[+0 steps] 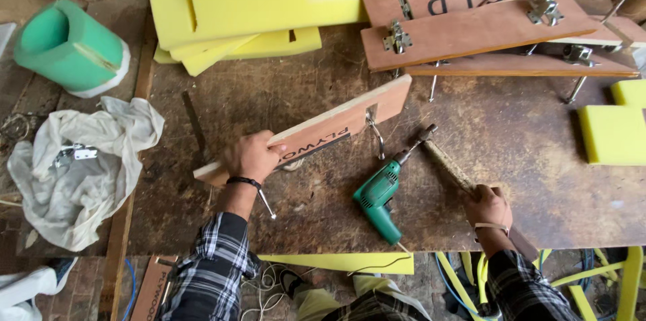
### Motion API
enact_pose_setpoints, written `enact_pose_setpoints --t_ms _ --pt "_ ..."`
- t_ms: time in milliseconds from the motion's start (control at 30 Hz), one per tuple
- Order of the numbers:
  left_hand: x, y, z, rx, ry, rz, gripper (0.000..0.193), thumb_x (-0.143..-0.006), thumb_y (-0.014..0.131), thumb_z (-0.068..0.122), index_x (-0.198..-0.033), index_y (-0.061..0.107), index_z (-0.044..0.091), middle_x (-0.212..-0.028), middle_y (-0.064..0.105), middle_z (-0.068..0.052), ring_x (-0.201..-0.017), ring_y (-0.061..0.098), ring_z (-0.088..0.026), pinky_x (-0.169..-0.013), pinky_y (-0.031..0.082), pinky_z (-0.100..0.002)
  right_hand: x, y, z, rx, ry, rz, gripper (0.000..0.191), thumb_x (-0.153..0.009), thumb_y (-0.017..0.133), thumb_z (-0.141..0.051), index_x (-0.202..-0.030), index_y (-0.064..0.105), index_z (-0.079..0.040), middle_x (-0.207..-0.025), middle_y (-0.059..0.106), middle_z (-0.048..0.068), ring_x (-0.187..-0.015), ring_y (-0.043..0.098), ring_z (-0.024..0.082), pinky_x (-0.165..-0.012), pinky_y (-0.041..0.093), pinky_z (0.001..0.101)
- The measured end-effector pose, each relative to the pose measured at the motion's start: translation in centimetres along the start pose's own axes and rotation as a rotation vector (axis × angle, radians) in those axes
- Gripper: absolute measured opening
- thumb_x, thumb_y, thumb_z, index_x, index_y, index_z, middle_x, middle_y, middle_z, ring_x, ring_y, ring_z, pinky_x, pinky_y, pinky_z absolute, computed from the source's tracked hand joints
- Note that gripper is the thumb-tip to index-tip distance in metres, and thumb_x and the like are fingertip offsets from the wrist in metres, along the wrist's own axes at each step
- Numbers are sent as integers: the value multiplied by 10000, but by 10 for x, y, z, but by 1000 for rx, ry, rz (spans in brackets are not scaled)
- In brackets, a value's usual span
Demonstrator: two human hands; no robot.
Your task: The person attaches metal hinges to rectangular plywood boards using a corded drill and a hammer. They position each hinge, drive screws with the drill, and occasionally tap with the hammer to seat components. The person handles multiple boards and hinges sequentially on a cluttered workbench.
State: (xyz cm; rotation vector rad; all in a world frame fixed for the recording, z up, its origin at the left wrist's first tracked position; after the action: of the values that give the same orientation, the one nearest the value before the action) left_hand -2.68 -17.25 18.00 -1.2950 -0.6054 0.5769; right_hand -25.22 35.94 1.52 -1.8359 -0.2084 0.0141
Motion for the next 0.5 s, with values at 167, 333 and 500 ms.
enact_pose_setpoints --t_ms 167,333,500 --pt "-77 -12 115 -5 215 -17 301 -950 661 537 -1046 733 261 -702 693 15 -584 587 -157 -622 476 -400 -39 -33 32 73 11 129 395 -886 726 -503 -1163 770 -225 -1269 664 107 -1168 622 347 -946 525 479" --pt "-135 -41 247 60 529 391 100 -947 739 341 -911 767 252 -778 745 39 -727 646 -170 -838 434 -400 -36 -45 -7 91 -175 86 458 -933 682 -482 -1291 712 -197 -1335 634 136 -1161 624 312 -985 536 439" --pt "-161 -45 308 151 671 622 79 -844 800 178 -909 767 209 -904 779 36 -839 691 -171 -913 444 -408 59 17 -115 -55 -273 -610 551 -924 609 -560 -1372 623 -242 -1392 597 44 -1252 613 220 -1064 542 358"
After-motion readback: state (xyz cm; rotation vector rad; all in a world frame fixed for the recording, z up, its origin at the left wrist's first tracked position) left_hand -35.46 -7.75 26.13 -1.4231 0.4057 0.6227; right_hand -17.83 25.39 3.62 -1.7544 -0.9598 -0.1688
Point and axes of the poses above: each hand's wrist, its own x-axis away from the middle knuckle, its own y-axis out of the palm, z = x × y, the point moved 9 cm from there along -x, towards the middle knuckle
